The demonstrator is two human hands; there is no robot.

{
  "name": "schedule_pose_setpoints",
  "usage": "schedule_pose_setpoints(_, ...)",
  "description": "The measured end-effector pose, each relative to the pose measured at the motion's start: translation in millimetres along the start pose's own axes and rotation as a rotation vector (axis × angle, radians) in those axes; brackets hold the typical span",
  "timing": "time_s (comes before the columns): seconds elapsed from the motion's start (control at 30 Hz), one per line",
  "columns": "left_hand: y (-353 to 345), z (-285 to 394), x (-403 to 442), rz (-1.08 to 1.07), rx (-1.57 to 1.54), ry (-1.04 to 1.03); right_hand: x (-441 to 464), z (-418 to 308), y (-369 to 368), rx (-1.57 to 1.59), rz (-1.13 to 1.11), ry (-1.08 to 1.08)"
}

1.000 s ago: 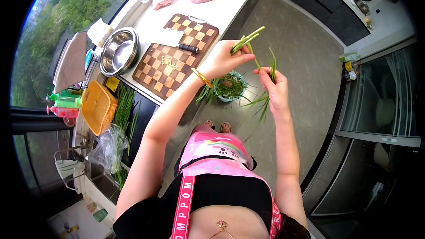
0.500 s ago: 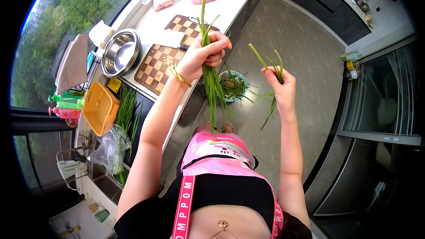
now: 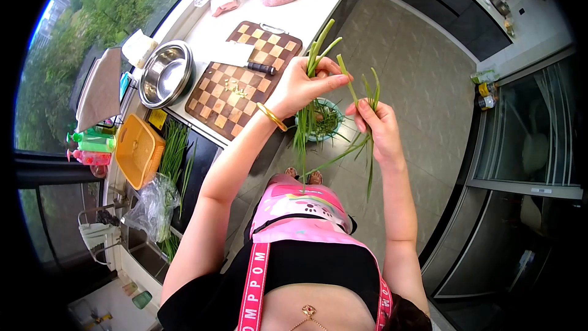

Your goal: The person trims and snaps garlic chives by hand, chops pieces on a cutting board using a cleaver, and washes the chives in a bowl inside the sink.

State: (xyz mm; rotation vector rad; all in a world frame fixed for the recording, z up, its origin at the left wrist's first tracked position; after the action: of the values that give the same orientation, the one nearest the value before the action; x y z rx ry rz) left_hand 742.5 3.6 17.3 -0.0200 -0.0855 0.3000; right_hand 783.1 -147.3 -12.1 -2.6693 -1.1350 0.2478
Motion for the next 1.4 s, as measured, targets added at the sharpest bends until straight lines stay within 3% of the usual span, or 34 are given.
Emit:
schedule_pose_setpoints(0.23,1,11,-6,-0.002,0.099,-0.089,-4,8,-11,0.269,-0.138,-0.139)
schedule_pose_setpoints(0.33,0,15,-11,0.117,0.168,-0.165,-6,10,-15,0.349,-0.159,-0.187)
schedule_pose_setpoints(0.53,1,38,-18,0.341,0.572,-0.529,-14,11,-11,0.386,-0.116,-0.204)
schedule_pose_setpoints(0.67,12,39,-15,0.444,0.646,-0.582,-20,12,-5,0.324,-0.097,-0.197)
schedule_pose_setpoints(0.83,30,19,-8,0.551,0.562,-0.43,-24,12,1,0.228,-0.073,-0.175)
schedule_pose_setpoints(1.13,-6,-3,-30,0.292,0.022,-0.015,-19,-4,-8,0.167,0.103,0.029)
schedule_pose_setpoints(1.33,-8,2,-34,0.263,0.114,-0.054,-17,-7,-8,-0.013,0.211,0.15)
schedule_pose_setpoints(1.4,-7,5,-34,0.252,0.115,-0.045,-19,-13,-4,-0.266,0.269,0.218)
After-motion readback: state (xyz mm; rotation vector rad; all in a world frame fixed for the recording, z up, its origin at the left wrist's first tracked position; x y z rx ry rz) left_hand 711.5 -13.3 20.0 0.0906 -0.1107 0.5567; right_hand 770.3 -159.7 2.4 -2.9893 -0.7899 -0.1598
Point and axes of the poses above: each hand's wrist, its own x-axis towards the middle knuckle, its own y-axis out of the back of the hand, z = x × y, the point moved 6 cm from there along x, towards the middle knuckle, and after that the axes turned 4 degrees about z, right-handed, at the moved point
